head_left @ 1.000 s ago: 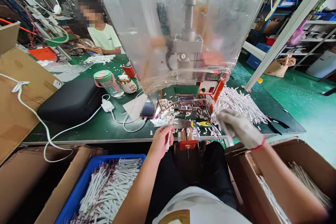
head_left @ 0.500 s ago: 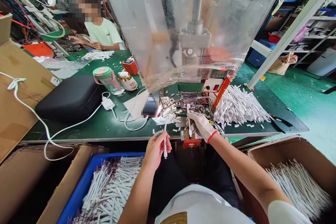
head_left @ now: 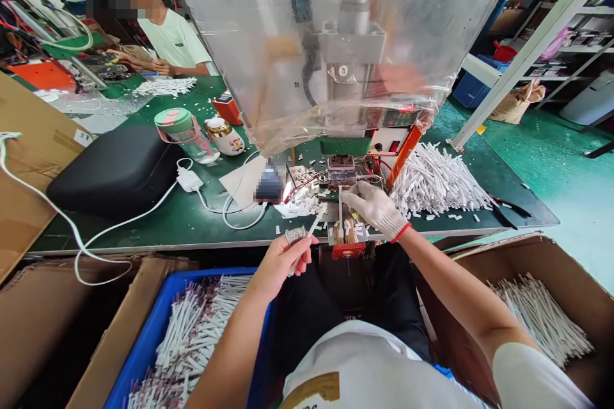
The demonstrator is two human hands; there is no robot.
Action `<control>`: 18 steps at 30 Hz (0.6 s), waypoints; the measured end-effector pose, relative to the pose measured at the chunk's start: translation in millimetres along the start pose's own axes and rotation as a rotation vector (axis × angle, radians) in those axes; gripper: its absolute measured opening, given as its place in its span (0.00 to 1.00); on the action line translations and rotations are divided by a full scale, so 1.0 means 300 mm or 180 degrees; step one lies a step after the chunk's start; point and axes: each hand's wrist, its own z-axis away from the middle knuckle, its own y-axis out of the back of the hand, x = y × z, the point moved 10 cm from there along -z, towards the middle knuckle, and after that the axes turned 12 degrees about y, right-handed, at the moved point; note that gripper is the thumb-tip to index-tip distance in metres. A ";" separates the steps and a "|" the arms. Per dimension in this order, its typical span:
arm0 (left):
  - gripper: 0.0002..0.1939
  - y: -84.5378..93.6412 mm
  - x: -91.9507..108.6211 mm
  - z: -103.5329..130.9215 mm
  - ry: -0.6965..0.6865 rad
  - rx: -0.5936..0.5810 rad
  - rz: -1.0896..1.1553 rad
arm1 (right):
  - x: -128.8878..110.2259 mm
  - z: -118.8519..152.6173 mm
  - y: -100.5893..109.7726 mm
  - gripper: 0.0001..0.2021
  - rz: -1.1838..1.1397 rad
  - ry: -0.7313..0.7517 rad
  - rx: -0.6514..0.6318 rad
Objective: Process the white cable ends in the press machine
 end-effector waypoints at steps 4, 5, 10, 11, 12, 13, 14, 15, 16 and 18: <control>0.19 -0.042 0.071 0.020 -0.0045 -0.0260 -0.1320 | -0.215 0.079 -0.003 0.15 0.1094 0.1104 -0.1140; 0.19 -0.062 0.087 0.025 -0.0067 -0.0323 -0.1602 | -0.243 0.111 -0.027 0.13 0.1151 0.1257 -0.1443; 0.15 -0.157 0.138 0.090 -0.0322 -0.0927 -0.2069 | -0.312 0.271 -0.067 0.12 0.0420 0.1486 -0.1766; 0.14 -0.151 0.136 0.107 -0.0347 -0.1111 -0.2049 | -0.315 0.310 -0.051 0.10 0.0091 0.1409 -0.1748; 0.13 -0.126 0.130 0.118 -0.0334 -0.1240 -0.2022 | -0.311 0.347 -0.022 0.10 -0.0205 0.1294 -0.1708; 0.12 -0.079 0.123 0.117 -0.0281 -0.1251 -0.1948 | -0.300 0.378 0.027 0.10 -0.0410 0.1168 -0.1574; 0.12 -0.017 0.116 0.106 -0.0188 -0.1153 -0.1785 | -0.275 0.400 0.094 0.10 -0.0495 0.1009 -0.1377; 0.13 0.068 0.117 0.080 -0.0125 -0.0797 -0.1454 | -0.242 0.411 0.177 0.11 -0.0488 0.0875 -0.1112; 0.14 0.167 0.117 0.050 -0.0078 -0.0257 -0.0976 | -0.198 0.407 0.279 0.12 -0.0374 0.0734 -0.0721; 0.17 0.259 0.099 0.004 -0.0183 0.0297 -0.0225 | -0.067 0.376 0.438 0.17 0.0093 0.0240 -0.0390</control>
